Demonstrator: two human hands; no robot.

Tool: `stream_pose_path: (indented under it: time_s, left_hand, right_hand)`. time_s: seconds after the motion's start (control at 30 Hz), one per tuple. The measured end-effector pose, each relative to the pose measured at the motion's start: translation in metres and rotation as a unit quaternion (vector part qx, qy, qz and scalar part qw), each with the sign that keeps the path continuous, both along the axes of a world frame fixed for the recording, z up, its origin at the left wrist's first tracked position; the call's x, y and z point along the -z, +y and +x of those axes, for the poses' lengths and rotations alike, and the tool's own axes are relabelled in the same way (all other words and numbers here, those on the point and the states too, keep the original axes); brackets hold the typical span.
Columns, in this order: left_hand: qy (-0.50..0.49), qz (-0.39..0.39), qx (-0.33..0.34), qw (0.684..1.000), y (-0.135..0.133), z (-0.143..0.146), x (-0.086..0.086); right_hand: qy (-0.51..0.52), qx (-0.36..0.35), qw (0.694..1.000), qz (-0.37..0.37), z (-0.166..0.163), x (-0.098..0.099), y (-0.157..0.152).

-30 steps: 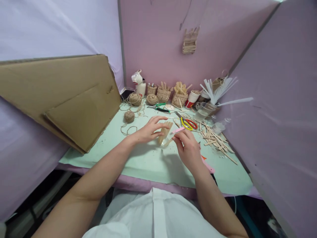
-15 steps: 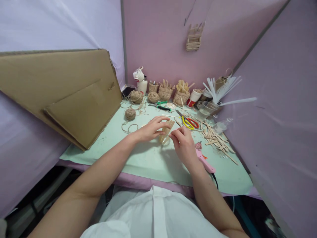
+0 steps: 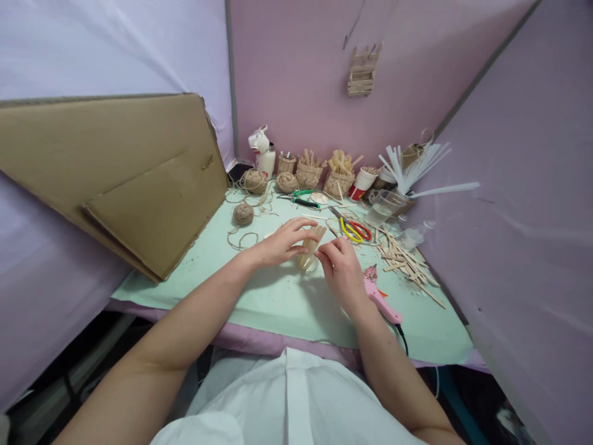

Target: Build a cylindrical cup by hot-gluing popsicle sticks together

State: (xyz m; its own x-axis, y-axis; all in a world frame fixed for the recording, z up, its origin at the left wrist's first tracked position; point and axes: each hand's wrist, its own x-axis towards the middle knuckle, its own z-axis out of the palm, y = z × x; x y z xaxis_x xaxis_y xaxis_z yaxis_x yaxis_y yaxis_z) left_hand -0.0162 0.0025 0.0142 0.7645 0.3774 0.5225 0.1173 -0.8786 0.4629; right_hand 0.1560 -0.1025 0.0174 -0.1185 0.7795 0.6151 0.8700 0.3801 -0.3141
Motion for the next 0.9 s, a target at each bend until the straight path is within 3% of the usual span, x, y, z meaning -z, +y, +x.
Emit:
stream_pose_path:
  time_s: [0.6, 0.9]
  left_hand:
    - [0.003, 0.012, -0.014, 1.000, -0.004, 0.001, -0.001]
    - [-0.011, 0.015, -0.040, 0.999, -0.008, 0.005, 0.002]
  right_hand:
    - [-0.042, 0.049, 0.992, 0.107, -0.005, 0.018, 0.001]
    - [-0.015, 0.050, 0.992, 0.113, -0.002, 0.023, 0.003]
